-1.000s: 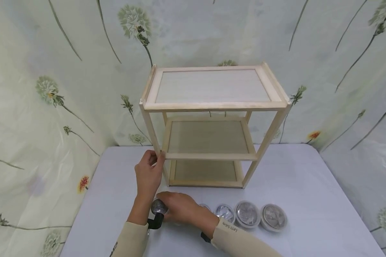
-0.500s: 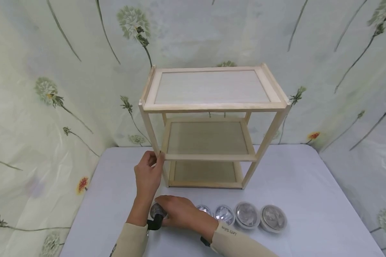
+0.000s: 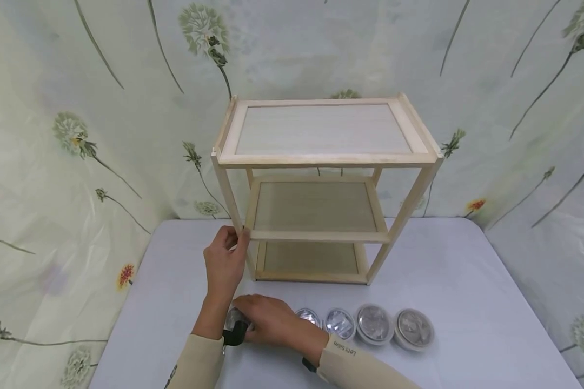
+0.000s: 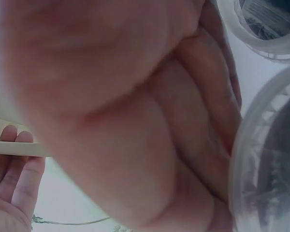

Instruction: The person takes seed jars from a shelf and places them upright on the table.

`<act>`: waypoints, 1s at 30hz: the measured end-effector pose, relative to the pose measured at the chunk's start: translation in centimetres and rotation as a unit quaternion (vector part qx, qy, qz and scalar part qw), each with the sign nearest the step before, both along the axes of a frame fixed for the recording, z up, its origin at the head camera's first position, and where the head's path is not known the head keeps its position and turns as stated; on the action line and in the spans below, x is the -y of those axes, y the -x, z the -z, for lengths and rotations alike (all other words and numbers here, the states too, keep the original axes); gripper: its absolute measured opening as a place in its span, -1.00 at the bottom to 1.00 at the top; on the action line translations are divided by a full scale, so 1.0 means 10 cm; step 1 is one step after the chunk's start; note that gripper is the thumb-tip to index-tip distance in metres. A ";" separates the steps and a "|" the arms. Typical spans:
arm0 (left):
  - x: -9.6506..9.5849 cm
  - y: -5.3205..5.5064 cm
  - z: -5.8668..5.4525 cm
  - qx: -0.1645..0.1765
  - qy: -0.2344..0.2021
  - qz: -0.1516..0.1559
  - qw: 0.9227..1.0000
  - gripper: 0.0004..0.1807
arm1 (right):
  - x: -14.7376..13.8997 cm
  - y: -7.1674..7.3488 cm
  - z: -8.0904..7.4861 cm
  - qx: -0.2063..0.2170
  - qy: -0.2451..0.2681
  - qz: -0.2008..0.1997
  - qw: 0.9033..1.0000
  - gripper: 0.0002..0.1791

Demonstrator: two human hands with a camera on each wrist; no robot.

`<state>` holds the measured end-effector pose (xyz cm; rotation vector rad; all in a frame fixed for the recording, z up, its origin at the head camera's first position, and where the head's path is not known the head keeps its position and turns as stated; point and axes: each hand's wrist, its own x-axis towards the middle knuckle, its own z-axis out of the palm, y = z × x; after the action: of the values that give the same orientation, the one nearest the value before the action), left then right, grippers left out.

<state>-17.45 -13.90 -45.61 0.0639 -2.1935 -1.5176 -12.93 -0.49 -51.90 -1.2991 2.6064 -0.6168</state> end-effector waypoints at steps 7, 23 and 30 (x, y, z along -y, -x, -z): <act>-0.01 0.02 0.00 0.005 -0.006 0.008 1.000 -0.77 | -0.01 -0.01 0.05 -0.016 -0.003 -0.003 1.000 -0.32; 0.02 0.03 -0.01 -0.001 0.001 0.003 1.000 -0.77 | 0.01 -0.01 0.05 -0.045 -0.005 -0.007 0.999 -0.36; 0.01 0.01 0.01 0.002 -0.005 0.003 1.000 -0.77 | -0.01 -0.05 0.08 -0.074 -0.001 -0.012 0.997 -0.35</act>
<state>-17.54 -14.03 -45.74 0.0631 -2.1920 -1.5321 -12.42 -0.40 -52.72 -1.4260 2.7012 -0.5342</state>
